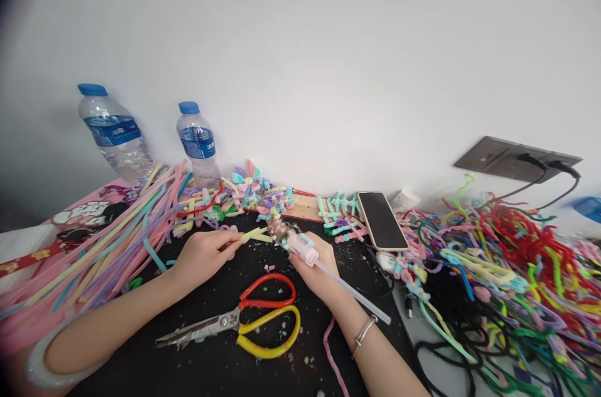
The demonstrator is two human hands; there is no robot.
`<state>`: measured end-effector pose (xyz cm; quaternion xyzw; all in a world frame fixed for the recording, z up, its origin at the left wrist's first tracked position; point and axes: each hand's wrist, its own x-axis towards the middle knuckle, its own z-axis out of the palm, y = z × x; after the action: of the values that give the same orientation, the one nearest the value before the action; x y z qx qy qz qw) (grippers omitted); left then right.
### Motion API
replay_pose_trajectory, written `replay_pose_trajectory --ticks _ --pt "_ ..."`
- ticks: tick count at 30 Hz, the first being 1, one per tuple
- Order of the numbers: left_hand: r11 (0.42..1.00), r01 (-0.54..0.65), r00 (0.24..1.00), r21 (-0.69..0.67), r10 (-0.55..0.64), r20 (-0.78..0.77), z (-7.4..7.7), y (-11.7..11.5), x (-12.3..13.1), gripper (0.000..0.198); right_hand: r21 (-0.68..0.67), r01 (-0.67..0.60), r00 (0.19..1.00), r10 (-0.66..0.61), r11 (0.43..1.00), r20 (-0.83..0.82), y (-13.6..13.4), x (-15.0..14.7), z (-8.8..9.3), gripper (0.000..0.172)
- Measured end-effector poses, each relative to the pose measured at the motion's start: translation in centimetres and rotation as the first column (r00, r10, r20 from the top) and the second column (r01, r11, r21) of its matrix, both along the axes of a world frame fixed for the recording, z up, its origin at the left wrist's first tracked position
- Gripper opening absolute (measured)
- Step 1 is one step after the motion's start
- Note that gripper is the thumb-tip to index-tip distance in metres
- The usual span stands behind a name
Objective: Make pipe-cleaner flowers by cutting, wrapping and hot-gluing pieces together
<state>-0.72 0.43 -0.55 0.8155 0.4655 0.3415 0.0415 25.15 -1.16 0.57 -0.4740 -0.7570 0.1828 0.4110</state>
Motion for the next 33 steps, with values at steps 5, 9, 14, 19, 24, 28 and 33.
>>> replay_pose_trajectory --ticks 5,9,14,19,24,28,33 --pt "1.000 -0.008 1.000 -0.005 0.008 -0.012 0.11 0.06 -0.07 0.026 -0.022 -0.064 0.997 0.064 0.998 0.040 -0.05 -0.33 -0.32 0.020" --pt "1.000 -0.004 1.000 0.018 0.004 -0.009 0.10 0.02 -0.11 0.027 0.007 -0.086 0.994 0.085 0.996 0.066 0.16 -0.24 -0.61 0.015" --pt "0.999 -0.018 1.000 0.037 0.018 0.001 0.04 0.02 -0.04 0.029 0.031 -0.073 0.994 0.071 0.997 0.084 0.13 -0.21 -0.60 0.015" --pt "1.000 -0.015 1.000 0.017 0.015 -0.002 0.14 0.06 -0.11 0.028 0.041 -0.065 0.991 0.060 0.997 0.118 0.07 -0.21 -0.62 0.014" --pt "1.000 -0.019 1.000 -0.002 0.019 -0.012 0.21 0.04 -0.11 0.029 0.030 -0.081 0.985 0.076 0.996 0.152 0.13 -0.16 -0.64 0.012" --pt "0.999 -0.022 1.000 0.029 0.022 -0.001 0.19 0.05 -0.04 0.030 0.007 -0.088 0.986 0.086 0.996 0.146 0.01 -0.19 -0.50 0.012" --pt "1.000 -0.018 1.000 0.023 0.018 0.009 0.21 0.01 -0.03 0.032 -0.005 -0.090 0.984 0.090 0.996 0.153 -0.10 -0.21 -0.56 0.011"
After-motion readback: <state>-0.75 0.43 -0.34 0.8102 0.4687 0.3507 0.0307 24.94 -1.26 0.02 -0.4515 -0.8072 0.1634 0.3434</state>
